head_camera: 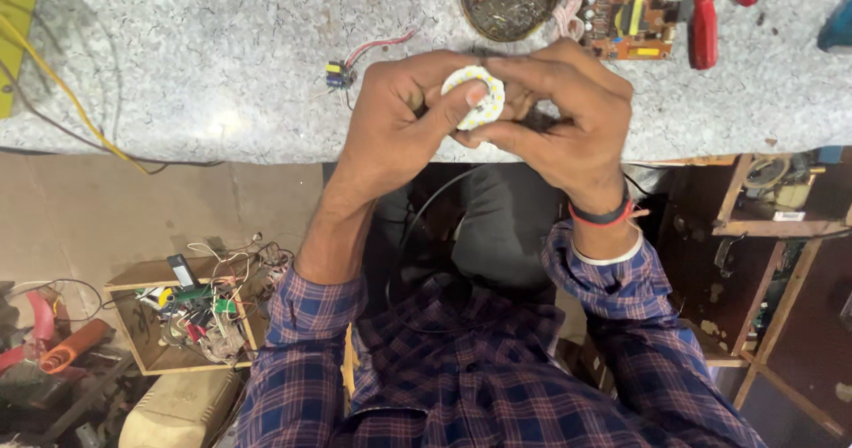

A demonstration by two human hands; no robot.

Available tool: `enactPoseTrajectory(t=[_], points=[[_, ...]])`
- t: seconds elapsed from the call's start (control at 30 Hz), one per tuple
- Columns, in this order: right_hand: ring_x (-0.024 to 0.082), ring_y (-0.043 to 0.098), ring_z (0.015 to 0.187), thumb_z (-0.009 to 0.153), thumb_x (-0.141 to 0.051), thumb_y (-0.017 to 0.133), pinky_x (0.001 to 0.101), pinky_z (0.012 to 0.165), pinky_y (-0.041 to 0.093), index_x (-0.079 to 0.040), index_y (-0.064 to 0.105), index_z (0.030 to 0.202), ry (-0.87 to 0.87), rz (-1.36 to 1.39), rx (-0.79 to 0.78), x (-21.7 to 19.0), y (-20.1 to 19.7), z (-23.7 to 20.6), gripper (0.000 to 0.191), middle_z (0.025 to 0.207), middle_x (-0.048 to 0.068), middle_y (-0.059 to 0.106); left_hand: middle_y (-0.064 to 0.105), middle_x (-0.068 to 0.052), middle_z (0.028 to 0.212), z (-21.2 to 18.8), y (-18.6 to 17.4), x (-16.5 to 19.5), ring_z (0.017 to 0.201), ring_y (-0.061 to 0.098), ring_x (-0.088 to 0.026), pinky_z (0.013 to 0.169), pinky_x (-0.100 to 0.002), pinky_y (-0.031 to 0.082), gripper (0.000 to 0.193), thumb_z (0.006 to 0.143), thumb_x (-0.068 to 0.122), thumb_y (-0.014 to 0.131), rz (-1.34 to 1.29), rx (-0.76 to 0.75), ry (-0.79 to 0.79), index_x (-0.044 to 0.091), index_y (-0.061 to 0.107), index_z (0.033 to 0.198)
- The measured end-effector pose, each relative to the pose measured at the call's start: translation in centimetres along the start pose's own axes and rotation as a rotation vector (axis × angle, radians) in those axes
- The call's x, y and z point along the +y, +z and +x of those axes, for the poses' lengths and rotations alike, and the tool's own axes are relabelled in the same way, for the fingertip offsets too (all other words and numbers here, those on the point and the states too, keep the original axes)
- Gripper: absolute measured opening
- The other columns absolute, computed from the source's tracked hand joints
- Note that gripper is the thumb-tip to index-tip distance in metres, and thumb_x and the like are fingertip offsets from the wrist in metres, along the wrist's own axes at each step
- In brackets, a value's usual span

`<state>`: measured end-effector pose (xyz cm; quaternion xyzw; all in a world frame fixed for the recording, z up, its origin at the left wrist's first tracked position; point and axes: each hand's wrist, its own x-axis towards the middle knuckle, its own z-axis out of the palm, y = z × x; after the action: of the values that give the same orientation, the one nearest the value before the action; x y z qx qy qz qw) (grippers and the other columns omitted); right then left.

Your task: The person sits on the floor and solders wires to a circular LED module using a soldering iron. They then connect a battery pack and test the LED module, which lights up.

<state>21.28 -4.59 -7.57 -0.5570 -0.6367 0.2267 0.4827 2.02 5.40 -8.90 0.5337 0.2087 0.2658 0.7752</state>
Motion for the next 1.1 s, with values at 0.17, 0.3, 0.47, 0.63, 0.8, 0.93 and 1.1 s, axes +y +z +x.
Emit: enactPoseTrajectory(t=[0.17, 0.3, 0.47, 0.63, 0.8, 0.93, 1.1], points=[[0.012, 0.07, 0.083, 0.085, -0.017, 0.099, 0.023, 0.072, 0.056, 0.001, 0.072, 0.127, 0.033, -0.025, 0.019, 0.2, 0.1, -0.2, 0.053, 0.106, 0.01, 0.068, 0.075, -0.007, 0.114, 0.1, -1.2, 0.3, 0.095, 0.07, -0.008, 0.082, -0.026, 0.062, 0.034, 0.111, 0.014, 0.066, -0.05, -0.132, -0.032, -0.005, 0.061, 0.139], [0.013, 0.071, 0.085, 0.084, -0.019, 0.1, 0.0229, 0.073, 0.057, 0.001, 0.072, 0.127, 0.055, -0.015, 0.043, 0.7, 0.0, -0.5, 0.054, 0.106, 0.012, 0.069, 0.076, -0.008, 0.111, 0.1, -1.9, 0.3, 0.096, 0.071, -0.007, 0.083, -0.025, 0.062, 0.041, 0.112, 0.01, 0.065, -0.028, -0.207, -0.015, -0.004, 0.055, 0.149], [0.015, 0.072, 0.086, 0.081, -0.024, 0.1, 0.0237, 0.072, 0.058, 0.001, 0.073, 0.123, -0.022, -0.036, 0.053, 1.5, 0.0, -0.5, 0.056, 0.109, 0.013, 0.07, 0.078, -0.008, 0.109, -0.1, -2.4, 0.1, 0.098, 0.071, -0.007, 0.089, -0.024, 0.06, 0.038, 0.113, 0.005, 0.062, 0.058, -0.254, 0.081, -0.003, 0.051, 0.148], [0.014, 0.071, 0.087, 0.079, -0.027, 0.1, 0.0238, 0.073, 0.057, 0.001, 0.074, 0.122, -0.003, -0.008, 0.056, 1.8, -0.1, -0.8, 0.057, 0.108, 0.012, 0.07, 0.077, -0.01, 0.112, -0.3, -2.6, 0.1, 0.099, 0.07, -0.007, 0.09, -0.024, 0.059, 0.041, 0.111, 0.003, 0.063, 0.088, -0.272, 0.12, -0.001, 0.05, 0.15], [0.013, 0.07, 0.084, 0.078, -0.028, 0.099, 0.023, 0.071, 0.055, 0.001, 0.074, 0.121, 0.007, 0.026, 0.059, 2.0, -0.1, -0.9, 0.057, 0.108, 0.013, 0.071, 0.076, -0.012, 0.116, -0.2, -2.5, 0.2, 0.105, 0.07, -0.008, 0.095, -0.026, 0.059, 0.047, 0.108, 0.001, 0.061, 0.055, -0.276, 0.118, -0.001, 0.048, 0.152], [0.015, 0.069, 0.085, 0.075, -0.028, 0.1, 0.0245, 0.071, 0.055, 0.001, 0.074, 0.118, -0.037, 0.014, 0.06, 2.0, -0.1, -0.5, 0.059, 0.106, 0.014, 0.071, 0.076, -0.011, 0.115, -0.2, -2.7, 0.1, 0.104, 0.071, -0.009, 0.095, -0.025, 0.059, 0.044, 0.11, 0.004, 0.061, 0.015, -0.29, 0.089, 0.0, 0.047, 0.151], [0.018, 0.068, 0.087, 0.067, -0.03, 0.099, 0.027, 0.069, 0.055, 0.003, 0.073, 0.112, -0.047, 0.013, 0.077, 1.8, 0.0, 0.0, 0.062, 0.1, 0.014, 0.069, 0.078, -0.012, 0.114, -0.2, -2.9, -0.5, 0.108, 0.075, -0.012, 0.1, -0.027, 0.06, 0.043, 0.113, 0.007, 0.063, -0.021, -0.306, 0.123, 0.002, 0.047, 0.153]])
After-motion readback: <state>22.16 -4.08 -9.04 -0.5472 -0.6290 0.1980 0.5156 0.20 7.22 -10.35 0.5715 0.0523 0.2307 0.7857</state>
